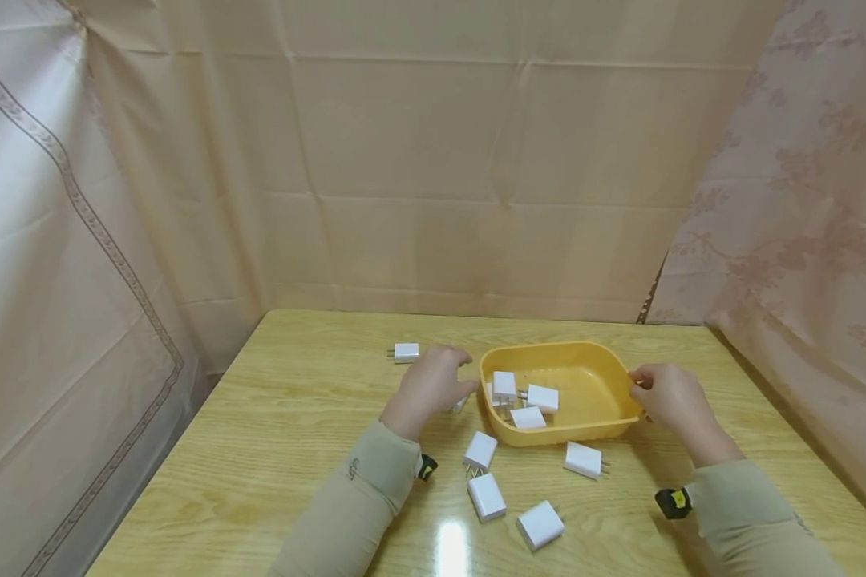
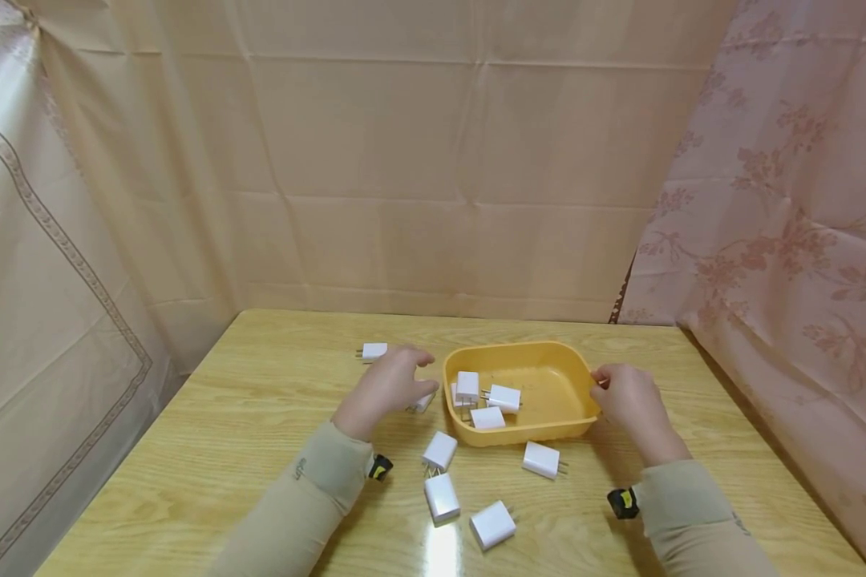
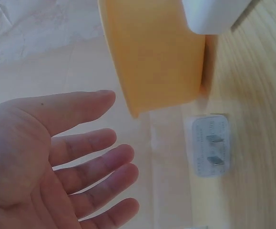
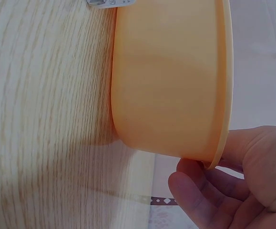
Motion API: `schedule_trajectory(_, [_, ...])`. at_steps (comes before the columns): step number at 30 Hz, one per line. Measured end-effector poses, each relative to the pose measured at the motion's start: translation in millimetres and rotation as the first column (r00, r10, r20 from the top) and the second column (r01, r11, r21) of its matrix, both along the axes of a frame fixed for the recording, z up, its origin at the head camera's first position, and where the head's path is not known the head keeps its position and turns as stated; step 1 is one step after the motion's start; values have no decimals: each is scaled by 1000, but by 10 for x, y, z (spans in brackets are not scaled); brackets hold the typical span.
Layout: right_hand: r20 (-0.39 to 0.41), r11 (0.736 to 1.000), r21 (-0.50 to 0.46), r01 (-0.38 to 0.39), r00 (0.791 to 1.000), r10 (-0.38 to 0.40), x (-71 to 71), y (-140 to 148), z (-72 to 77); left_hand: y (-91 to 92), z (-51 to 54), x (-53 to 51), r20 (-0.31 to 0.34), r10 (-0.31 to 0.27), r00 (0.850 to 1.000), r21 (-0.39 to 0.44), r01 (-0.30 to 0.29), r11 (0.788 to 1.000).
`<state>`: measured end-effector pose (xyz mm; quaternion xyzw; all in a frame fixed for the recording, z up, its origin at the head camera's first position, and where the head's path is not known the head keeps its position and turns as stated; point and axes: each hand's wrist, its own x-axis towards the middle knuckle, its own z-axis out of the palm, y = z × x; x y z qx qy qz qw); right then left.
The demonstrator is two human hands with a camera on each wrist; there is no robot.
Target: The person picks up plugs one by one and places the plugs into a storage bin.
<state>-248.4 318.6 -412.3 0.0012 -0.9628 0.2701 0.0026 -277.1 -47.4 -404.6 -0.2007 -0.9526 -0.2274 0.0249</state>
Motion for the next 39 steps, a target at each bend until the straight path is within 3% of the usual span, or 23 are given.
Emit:
schedule_trajectory(7, [7, 1000, -1, 10, 1000, -10, -1, -10, 1, 3, -69, -43, 12, 13, 1000, -10, -13, 1000])
schedule_trajectory(21, [2, 1000, 2, 14, 1000, -14, 5, -11, 29, 4, -202, -97, 108, 35, 994, -49, -30, 998])
schedule_trajectory(39, [-7, 999, 37, 4, 1000, -4, -5, -26, 4, -23, -256, -106, 77, 14, 997, -143, -3, 990])
